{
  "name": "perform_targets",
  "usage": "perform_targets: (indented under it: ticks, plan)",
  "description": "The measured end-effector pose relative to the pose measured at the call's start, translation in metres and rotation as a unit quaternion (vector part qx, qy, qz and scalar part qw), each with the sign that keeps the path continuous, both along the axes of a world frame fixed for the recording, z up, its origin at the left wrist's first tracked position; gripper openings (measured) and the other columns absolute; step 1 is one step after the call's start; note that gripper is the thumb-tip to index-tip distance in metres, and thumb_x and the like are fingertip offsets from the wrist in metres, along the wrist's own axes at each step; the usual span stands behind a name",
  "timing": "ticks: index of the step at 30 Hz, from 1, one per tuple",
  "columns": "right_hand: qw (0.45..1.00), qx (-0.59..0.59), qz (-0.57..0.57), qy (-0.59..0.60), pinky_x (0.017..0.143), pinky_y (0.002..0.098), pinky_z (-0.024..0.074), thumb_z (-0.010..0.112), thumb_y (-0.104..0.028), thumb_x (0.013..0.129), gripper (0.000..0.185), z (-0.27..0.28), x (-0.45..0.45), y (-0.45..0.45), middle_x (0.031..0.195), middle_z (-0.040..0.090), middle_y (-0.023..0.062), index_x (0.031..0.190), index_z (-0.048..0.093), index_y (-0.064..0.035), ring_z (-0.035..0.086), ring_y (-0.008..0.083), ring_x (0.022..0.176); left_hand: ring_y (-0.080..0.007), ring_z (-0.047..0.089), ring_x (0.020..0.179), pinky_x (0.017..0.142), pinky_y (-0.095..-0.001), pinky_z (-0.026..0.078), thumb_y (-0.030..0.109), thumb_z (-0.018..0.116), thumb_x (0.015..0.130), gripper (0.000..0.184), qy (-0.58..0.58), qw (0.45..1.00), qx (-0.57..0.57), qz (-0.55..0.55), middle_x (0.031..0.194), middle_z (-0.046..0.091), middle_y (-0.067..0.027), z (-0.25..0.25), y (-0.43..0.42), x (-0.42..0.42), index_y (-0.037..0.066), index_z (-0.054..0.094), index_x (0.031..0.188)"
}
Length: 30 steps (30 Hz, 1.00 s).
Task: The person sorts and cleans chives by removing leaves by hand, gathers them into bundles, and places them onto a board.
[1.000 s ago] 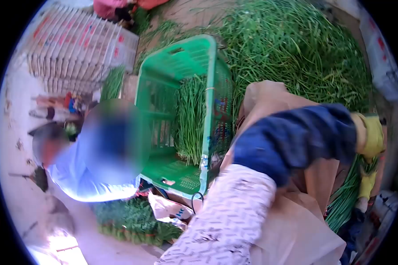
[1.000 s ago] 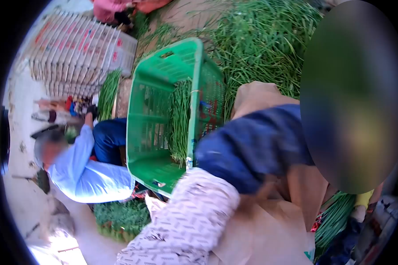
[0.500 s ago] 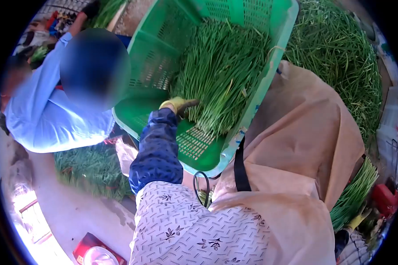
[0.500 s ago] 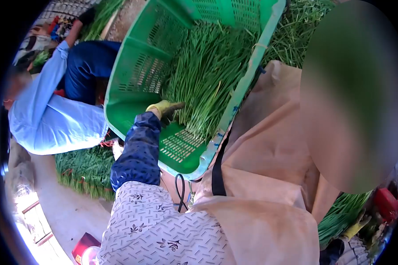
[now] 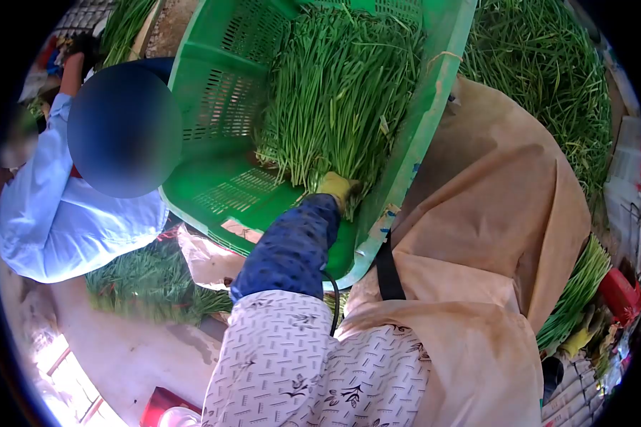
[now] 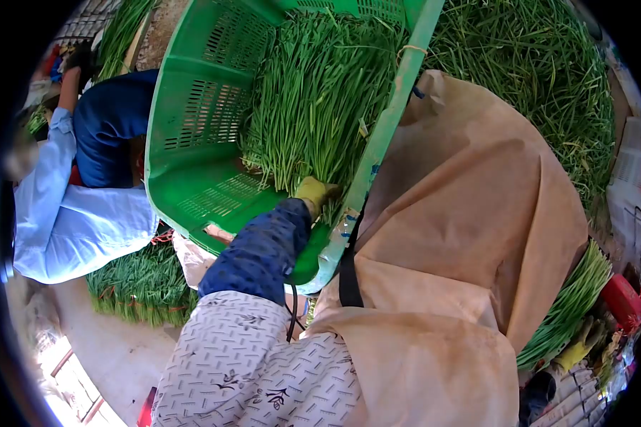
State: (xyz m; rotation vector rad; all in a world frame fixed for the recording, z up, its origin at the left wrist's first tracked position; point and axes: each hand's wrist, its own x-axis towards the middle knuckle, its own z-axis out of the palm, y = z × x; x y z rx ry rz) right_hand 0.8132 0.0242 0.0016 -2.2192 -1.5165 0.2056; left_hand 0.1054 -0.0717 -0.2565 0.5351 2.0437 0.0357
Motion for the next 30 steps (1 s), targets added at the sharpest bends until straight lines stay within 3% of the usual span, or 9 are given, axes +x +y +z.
perform_targets:
  ticks: [2, 5, 7, 10, 13, 15, 18, 23, 30]
  plan:
    - [1.000, 0.020, 0.020, -0.006, 0.109, 0.0327, 0.0307, 0.057, -0.015, 0.093, 0.042, 0.004, -0.014, 0.007, 0.139, 0.049, 0.0127, 0.132, 0.052, 0.0015, 0.042, 0.0223, 0.130, -0.0266, 0.067, 0.083, 0.080, -0.0327, 0.053, 0.028, 0.076, 0.075, 0.038, -0.132, 0.982, 0.038, 0.129, 0.097, 0.070, -0.0194, -0.001, 0.001, -0.015, -0.006, 0.070, 0.092]
    - [0.988, 0.028, 0.136, -0.073, 0.107, 0.0321, 0.0333, 0.057, -0.013, 0.094, 0.042, 0.004, 0.003, 0.016, 0.138, 0.051, 0.0121, 0.132, 0.051, 0.0028, 0.045, 0.0213, 0.127, -0.0203, 0.066, 0.075, 0.073, -0.0289, 0.052, 0.020, 0.071, 0.079, 0.029, -0.150, 0.974, 0.083, 0.152, 0.088, 0.071, -0.0090, 0.041, 0.005, -0.037, -0.003, 0.071, 0.097]
    - [0.973, 0.013, 0.172, -0.154, 0.106, 0.0319, 0.0348, 0.056, -0.012, 0.094, 0.043, 0.010, -0.013, 0.022, 0.138, 0.051, 0.0116, 0.134, 0.049, 0.0028, 0.047, 0.0205, 0.126, -0.0200, 0.067, 0.081, 0.072, -0.0324, 0.056, 0.016, 0.066, 0.084, 0.031, -0.270, 0.922, 0.153, 0.232, 0.097, 0.070, -0.0123, -0.015, -0.019, -0.060, -0.003, 0.067, 0.108]
    - [0.991, 0.034, 0.125, 0.033, 0.107, 0.0315, 0.0344, 0.056, -0.011, 0.094, 0.043, 0.021, -0.057, 0.028, 0.138, 0.051, 0.0117, 0.134, 0.048, 0.0024, 0.047, 0.0199, 0.126, -0.0211, 0.068, 0.082, 0.072, -0.0338, 0.058, 0.019, 0.063, 0.089, 0.031, -0.347, 0.874, 0.087, 0.329, 0.100, 0.069, -0.0129, 0.055, 0.006, -0.044, -0.003, 0.065, 0.111]
    - [0.864, 0.086, 0.378, -0.322, 0.106, 0.0312, 0.0353, 0.055, -0.011, 0.095, 0.042, 0.019, -0.080, 0.032, 0.138, 0.051, 0.0120, 0.134, 0.048, 0.0022, 0.048, 0.0197, 0.124, -0.0224, 0.068, 0.075, 0.064, -0.0351, 0.058, 0.024, 0.069, 0.086, 0.037, -0.393, 0.840, 0.058, 0.369, 0.093, 0.069, -0.0117, 0.055, 0.008, -0.035, -0.002, 0.063, 0.111]
    - [0.887, 0.080, 0.362, -0.275, 0.105, 0.0310, 0.0362, 0.054, -0.010, 0.095, 0.042, 0.015, -0.101, 0.033, 0.138, 0.051, 0.0123, 0.135, 0.047, 0.0022, 0.049, 0.0197, 0.123, -0.0199, 0.066, 0.069, 0.057, -0.0334, 0.054, 0.030, 0.078, 0.078, 0.050, -0.232, 0.953, 0.080, 0.180, 0.088, 0.069, -0.0104, 0.048, 0.011, -0.013, -0.003, 0.059, 0.111]
    - [0.945, 0.053, 0.305, -0.104, 0.105, 0.0307, 0.0366, 0.053, -0.010, 0.095, 0.042, 0.017, -0.130, 0.035, 0.137, 0.051, 0.0124, 0.135, 0.047, 0.0026, 0.050, 0.0193, 0.122, -0.0183, 0.066, 0.069, 0.055, -0.0321, 0.051, 0.027, 0.082, 0.073, 0.047, -0.180, 0.944, 0.131, 0.242, 0.085, 0.069, -0.0103, -0.056, -0.012, 0.013, -0.004, 0.062, 0.102]
    - [0.961, 0.058, 0.271, 0.016, 0.104, 0.0302, 0.0372, 0.052, -0.009, 0.096, 0.042, 0.027, -0.153, 0.034, 0.137, 0.051, 0.0125, 0.136, 0.046, 0.0033, 0.050, 0.0186, 0.120, -0.0196, 0.065, 0.061, 0.053, -0.0320, 0.050, 0.022, 0.081, 0.074, 0.031, -0.147, 0.974, 0.015, 0.174, 0.074, 0.068, -0.0095, 0.015, 0.017, 0.003, -0.002, 0.067, 0.086]
    - [0.961, 0.059, 0.230, 0.142, 0.102, 0.0298, 0.0387, 0.051, -0.007, 0.096, 0.041, 0.035, -0.173, 0.030, 0.135, 0.052, 0.0124, 0.135, 0.045, 0.0038, 0.052, 0.0175, 0.118, -0.0237, 0.068, 0.078, 0.074, -0.0354, 0.060, 0.009, 0.061, 0.087, 0.031, -0.488, 0.784, 0.135, 0.359, 0.096, 0.067, -0.0152, 0.104, 0.005, -0.033, -0.007, 0.058, 0.114]
